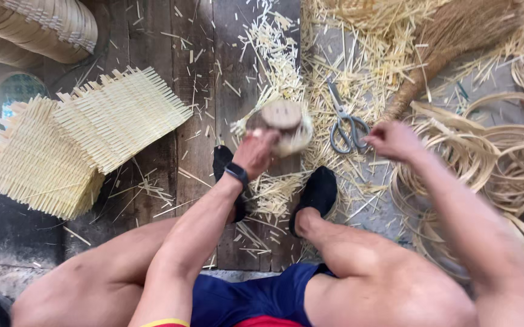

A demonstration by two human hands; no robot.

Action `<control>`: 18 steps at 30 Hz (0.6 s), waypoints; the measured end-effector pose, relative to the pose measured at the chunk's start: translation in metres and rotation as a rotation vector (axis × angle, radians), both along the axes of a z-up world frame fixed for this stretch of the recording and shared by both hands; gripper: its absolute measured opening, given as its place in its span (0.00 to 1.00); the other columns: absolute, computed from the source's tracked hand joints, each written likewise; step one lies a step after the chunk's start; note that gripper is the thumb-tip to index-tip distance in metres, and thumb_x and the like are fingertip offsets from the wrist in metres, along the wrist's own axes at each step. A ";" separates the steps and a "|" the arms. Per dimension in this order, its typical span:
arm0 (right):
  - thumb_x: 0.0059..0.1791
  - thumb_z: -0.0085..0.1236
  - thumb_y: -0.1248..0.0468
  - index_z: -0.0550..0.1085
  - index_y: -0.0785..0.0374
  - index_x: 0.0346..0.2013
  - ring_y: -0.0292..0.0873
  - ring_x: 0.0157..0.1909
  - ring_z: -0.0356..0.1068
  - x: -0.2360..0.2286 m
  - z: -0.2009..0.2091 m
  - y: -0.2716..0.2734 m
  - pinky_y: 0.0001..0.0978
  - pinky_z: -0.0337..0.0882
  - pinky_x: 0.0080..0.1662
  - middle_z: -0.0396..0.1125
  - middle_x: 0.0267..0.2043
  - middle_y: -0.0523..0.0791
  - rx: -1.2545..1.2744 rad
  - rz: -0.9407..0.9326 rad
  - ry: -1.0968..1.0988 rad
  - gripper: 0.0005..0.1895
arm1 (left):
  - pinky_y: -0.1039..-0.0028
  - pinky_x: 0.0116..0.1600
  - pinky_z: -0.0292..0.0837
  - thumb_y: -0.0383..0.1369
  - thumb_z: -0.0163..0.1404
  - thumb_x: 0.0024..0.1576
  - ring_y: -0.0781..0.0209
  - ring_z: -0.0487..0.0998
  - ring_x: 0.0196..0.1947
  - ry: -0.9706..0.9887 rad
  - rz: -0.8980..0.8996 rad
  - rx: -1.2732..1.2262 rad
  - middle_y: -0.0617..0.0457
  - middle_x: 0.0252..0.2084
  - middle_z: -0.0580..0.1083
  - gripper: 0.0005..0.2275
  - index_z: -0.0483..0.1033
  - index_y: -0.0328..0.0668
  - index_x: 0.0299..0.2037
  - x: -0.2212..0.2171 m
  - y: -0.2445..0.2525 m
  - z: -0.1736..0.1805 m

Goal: The person sits on the floor and repeatedly places a circular bamboo frame onto a square woven mat, then uses shears to trim the excess mat material around the frame's edge. The person handles bamboo mats, frames, and shears throughout the process.

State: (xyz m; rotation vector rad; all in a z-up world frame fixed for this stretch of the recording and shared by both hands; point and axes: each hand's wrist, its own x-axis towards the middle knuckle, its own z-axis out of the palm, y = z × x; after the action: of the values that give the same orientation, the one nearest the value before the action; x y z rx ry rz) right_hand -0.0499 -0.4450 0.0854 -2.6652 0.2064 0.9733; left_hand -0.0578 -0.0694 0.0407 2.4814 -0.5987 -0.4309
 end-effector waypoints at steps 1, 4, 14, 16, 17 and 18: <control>0.50 0.61 0.49 0.80 0.61 0.48 0.47 0.48 0.77 -0.007 -0.030 0.000 0.40 0.74 0.56 0.77 0.47 0.50 0.094 -0.084 -0.044 0.21 | 0.58 0.45 0.78 0.17 0.47 0.53 0.46 0.80 0.39 -0.146 -0.093 -0.038 0.43 0.45 0.76 0.20 0.67 0.41 0.56 -0.013 0.009 -0.011; 0.46 0.67 0.52 0.75 0.66 0.51 0.53 0.54 0.72 -0.016 -0.118 0.002 0.45 0.70 0.59 0.72 0.51 0.55 0.091 -0.184 -0.251 0.26 | 0.57 0.49 0.77 0.19 0.47 0.50 0.45 0.80 0.41 -0.267 -0.131 0.046 0.46 0.50 0.73 0.21 0.68 0.41 0.55 -0.034 0.036 -0.036; 0.39 0.68 0.65 0.67 0.70 0.52 0.54 0.51 0.71 -0.006 -0.188 0.006 0.46 0.70 0.57 0.69 0.48 0.57 0.114 -0.347 -0.020 0.30 | 0.45 0.64 0.62 0.51 0.72 0.37 0.26 0.61 0.66 -0.006 0.648 0.047 0.27 0.68 0.54 0.54 0.50 0.32 0.68 -0.010 -0.035 -0.032; 0.38 0.69 0.65 0.69 0.69 0.49 0.51 0.47 0.74 -0.011 -0.169 0.014 0.42 0.73 0.54 0.71 0.43 0.55 0.214 -0.435 0.108 0.27 | 0.50 0.64 0.65 0.47 0.70 0.34 0.32 0.62 0.65 0.039 0.762 -0.020 0.31 0.67 0.56 0.54 0.51 0.35 0.70 -0.007 -0.043 -0.028; 0.38 0.69 0.64 0.70 0.69 0.48 0.49 0.44 0.74 -0.012 -0.159 0.016 0.40 0.75 0.51 0.72 0.41 0.54 0.297 -0.483 0.144 0.27 | 0.51 0.66 0.65 0.45 0.69 0.35 0.32 0.62 0.65 0.006 0.687 -0.042 0.32 0.68 0.57 0.53 0.52 0.36 0.71 -0.005 -0.041 -0.026; 0.37 0.69 0.63 0.70 0.68 0.47 0.48 0.41 0.75 -0.015 -0.150 0.017 0.39 0.76 0.48 0.72 0.40 0.53 0.381 -0.531 0.180 0.27 | 0.52 0.67 0.65 0.44 0.69 0.36 0.33 0.63 0.66 -0.026 0.613 -0.063 0.32 0.68 0.57 0.51 0.53 0.37 0.71 -0.004 -0.037 -0.025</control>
State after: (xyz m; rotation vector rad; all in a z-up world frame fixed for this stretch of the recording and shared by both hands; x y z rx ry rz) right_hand -0.0646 -0.4279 -0.0643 -2.0236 0.6569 0.9531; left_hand -0.0618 -0.1059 0.0159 2.4515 0.1503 -0.1348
